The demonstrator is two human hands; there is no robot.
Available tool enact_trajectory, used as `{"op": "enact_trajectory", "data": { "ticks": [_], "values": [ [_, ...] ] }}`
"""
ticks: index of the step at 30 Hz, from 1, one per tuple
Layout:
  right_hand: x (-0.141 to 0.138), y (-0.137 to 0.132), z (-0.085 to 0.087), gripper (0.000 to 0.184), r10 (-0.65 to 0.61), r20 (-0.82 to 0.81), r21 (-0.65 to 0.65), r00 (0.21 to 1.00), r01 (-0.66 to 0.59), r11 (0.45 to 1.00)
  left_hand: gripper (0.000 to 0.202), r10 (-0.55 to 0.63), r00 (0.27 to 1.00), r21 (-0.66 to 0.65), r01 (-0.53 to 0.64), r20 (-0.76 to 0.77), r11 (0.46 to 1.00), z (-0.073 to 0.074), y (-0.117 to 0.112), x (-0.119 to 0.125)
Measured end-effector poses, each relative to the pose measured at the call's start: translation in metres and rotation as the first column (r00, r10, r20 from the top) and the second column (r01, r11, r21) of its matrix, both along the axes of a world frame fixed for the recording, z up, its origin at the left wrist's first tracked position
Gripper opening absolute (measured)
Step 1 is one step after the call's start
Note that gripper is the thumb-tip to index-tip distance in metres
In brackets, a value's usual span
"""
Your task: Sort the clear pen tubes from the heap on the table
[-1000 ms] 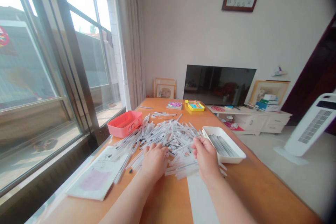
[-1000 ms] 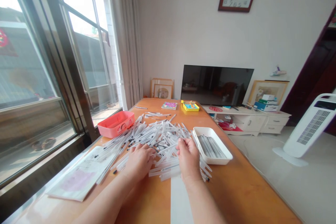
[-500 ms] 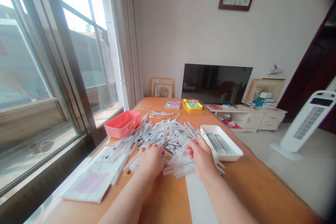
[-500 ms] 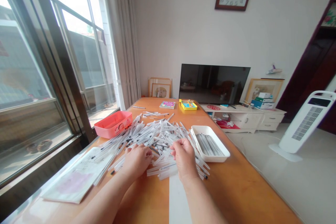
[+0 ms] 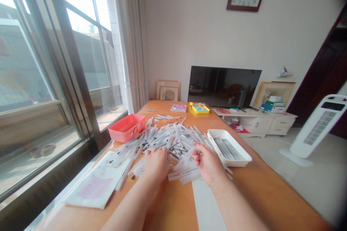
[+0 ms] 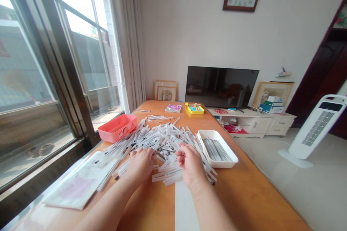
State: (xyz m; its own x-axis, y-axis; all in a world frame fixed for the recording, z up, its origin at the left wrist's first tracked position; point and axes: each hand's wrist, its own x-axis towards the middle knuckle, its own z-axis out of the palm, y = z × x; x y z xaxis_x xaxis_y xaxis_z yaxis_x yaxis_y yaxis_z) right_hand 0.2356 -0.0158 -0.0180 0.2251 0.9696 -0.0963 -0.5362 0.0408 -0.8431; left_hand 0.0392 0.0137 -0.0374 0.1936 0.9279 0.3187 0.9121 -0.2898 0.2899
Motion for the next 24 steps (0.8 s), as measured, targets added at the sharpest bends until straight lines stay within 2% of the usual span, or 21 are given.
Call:
{"op": "enact_trajectory", "data": {
  "ticks": [3,5,7,9,12,14,15,17,21,24],
  "values": [
    [-0.001,-0.003,0.004,0.029,0.094,-0.054,0.021,0.994,-0.093,0.995,0.022,-0.036,0.968,0.021,0.032,0.249,0.999,0.0,0.007,-0.003],
    [-0.003,-0.006,0.007,0.032,0.171,-0.074,0.031,0.982,-0.169,0.985,0.022,-0.073,0.86,0.019,0.073,0.505,0.997,0.001,0.011,-0.004],
    [-0.006,-0.01,0.01,0.035,0.242,-0.083,0.036,0.967,-0.24,0.97,0.03,-0.06,0.66,-0.042,0.138,0.749,0.99,0.005,0.011,-0.005],
    [-0.01,-0.014,0.011,0.035,0.296,-0.066,0.043,0.953,-0.294,0.955,0.039,0.02,0.405,-0.125,0.234,0.914,0.964,0.009,0.01,-0.005],
    [-0.015,-0.018,0.01,0.033,0.356,0.004,0.038,0.934,-0.356,0.934,0.045,0.162,0.034,-0.164,0.357,0.986,0.92,0.017,0.007,-0.007],
    [-0.017,-0.019,0.008,0.033,0.371,0.051,0.023,0.927,-0.373,0.928,0.044,0.235,-0.131,-0.164,0.405,0.963,0.899,0.021,0.004,-0.009],
    [-0.019,-0.019,0.007,0.033,0.372,0.072,0.016,0.925,-0.375,0.927,0.043,0.262,-0.181,-0.163,0.429,0.948,0.888,0.023,0.004,-0.01],
    [-0.021,-0.019,0.005,0.034,0.371,0.11,0.006,0.922,-0.374,0.927,0.038,0.299,-0.234,-0.158,0.48,0.925,0.863,0.027,0.002,-0.011],
    [-0.025,-0.019,0.003,0.036,0.382,0.155,-0.009,0.911,-0.385,0.923,0.028,0.333,-0.261,-0.143,0.553,0.906,0.821,0.031,-0.002,-0.012],
    [-0.026,-0.019,0.004,0.037,0.381,0.15,-0.011,0.912,-0.384,0.923,0.024,0.331,-0.266,-0.13,0.569,0.905,0.812,0.03,-0.002,-0.014]
  ]
}}
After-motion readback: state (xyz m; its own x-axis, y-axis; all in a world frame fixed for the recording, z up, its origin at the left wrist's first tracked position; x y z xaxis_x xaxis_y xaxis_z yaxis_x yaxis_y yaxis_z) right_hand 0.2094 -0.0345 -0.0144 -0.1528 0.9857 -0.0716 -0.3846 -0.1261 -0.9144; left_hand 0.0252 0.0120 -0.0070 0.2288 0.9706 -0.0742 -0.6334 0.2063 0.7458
